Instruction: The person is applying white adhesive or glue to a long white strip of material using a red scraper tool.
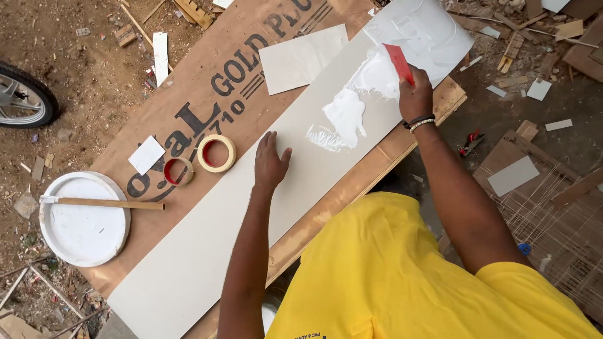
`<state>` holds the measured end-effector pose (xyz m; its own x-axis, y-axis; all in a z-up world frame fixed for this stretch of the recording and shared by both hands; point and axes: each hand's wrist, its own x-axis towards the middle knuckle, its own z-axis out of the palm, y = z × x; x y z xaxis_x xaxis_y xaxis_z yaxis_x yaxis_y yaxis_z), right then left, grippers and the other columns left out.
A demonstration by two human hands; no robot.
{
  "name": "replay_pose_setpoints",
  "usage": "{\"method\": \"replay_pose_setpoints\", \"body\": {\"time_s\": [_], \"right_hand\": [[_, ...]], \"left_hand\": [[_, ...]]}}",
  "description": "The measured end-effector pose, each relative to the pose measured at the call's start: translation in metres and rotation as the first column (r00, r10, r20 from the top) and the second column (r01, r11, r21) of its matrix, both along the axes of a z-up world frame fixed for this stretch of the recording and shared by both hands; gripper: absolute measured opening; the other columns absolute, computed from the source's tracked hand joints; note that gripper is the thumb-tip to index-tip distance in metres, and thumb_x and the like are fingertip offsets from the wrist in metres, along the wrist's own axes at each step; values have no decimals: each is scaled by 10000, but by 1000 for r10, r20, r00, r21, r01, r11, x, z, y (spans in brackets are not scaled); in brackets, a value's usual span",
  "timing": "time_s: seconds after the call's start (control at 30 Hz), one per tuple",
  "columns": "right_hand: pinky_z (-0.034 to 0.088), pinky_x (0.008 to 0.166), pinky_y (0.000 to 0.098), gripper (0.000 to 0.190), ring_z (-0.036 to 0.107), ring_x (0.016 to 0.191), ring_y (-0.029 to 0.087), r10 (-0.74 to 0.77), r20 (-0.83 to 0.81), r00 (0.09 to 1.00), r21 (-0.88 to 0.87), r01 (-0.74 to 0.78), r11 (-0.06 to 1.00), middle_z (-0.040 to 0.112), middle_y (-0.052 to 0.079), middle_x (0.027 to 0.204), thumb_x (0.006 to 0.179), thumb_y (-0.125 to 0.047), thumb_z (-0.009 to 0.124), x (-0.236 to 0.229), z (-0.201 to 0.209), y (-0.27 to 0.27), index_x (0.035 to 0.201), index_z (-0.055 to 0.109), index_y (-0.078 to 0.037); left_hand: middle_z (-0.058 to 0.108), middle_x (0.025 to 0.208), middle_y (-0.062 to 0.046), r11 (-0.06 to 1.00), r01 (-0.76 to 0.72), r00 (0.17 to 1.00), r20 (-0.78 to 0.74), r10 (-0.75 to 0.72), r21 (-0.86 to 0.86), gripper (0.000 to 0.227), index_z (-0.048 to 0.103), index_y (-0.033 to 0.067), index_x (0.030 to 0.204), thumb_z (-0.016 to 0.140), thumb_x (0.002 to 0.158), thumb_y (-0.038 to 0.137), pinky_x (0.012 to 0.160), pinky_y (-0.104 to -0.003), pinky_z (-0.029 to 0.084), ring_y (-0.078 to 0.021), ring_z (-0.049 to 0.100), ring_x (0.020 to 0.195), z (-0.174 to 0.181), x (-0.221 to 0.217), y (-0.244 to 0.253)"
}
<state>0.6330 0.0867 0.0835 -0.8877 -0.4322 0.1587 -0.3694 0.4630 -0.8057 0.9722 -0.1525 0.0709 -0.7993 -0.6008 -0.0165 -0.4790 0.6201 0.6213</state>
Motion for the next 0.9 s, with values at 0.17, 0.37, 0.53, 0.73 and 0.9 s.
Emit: {"method": "replay_pose_setpoints", "body": {"time_s": [0.17,0.37,0.53,0.73,0.9], "right_hand": [[515,948,430,399,639,1100,354,51,38,998,128,-55,990,607,218,1239,973,-51,583,-10,10,0,1368,620,-5],[508,948,449,386,629,1085,378,3,49,999,186,-12,982,628,220,1192,963,-36,579,-48,29,-6,1343,622,10],[509,1027,438,419,599,1204,354,80,-121,989,95,-69,993,634,184,1270,1005,20,563,-42,15,-21,1417,623,-21],[371,1026,533,622,458,1250,350,79,-34,996,510,-51,859,532,109,1349,879,32,643,12,4,-33,1481,596,-117],[403,1014,499,627,498,1206,335,226,45,973,484,-219,847,549,97,1334,876,-1,639,84,14,-34,1482,562,-143]], "left_hand": [[593,1265,-215,999,-40,981,190,36,15,529,569,-20,1330,722,929,289,953,-505,472,-404,553,1160,-4,-47,-20],[665,1166,-118,973,-178,933,340,119,149,280,690,72,1149,682,999,308,970,-471,503,-332,607,1124,-4,-71,-30],[611,1192,-174,990,-136,983,125,132,30,334,660,34,1210,709,931,211,947,-505,461,-379,553,1106,-7,-86,-31],[605,1147,-153,985,-130,959,267,96,111,329,657,38,1145,738,913,257,933,-483,476,-353,555,1105,-6,-97,-46],[652,1053,-138,960,-149,954,290,77,235,303,665,27,1089,737,912,263,887,-451,503,-322,601,1030,-15,-101,-62]]}}
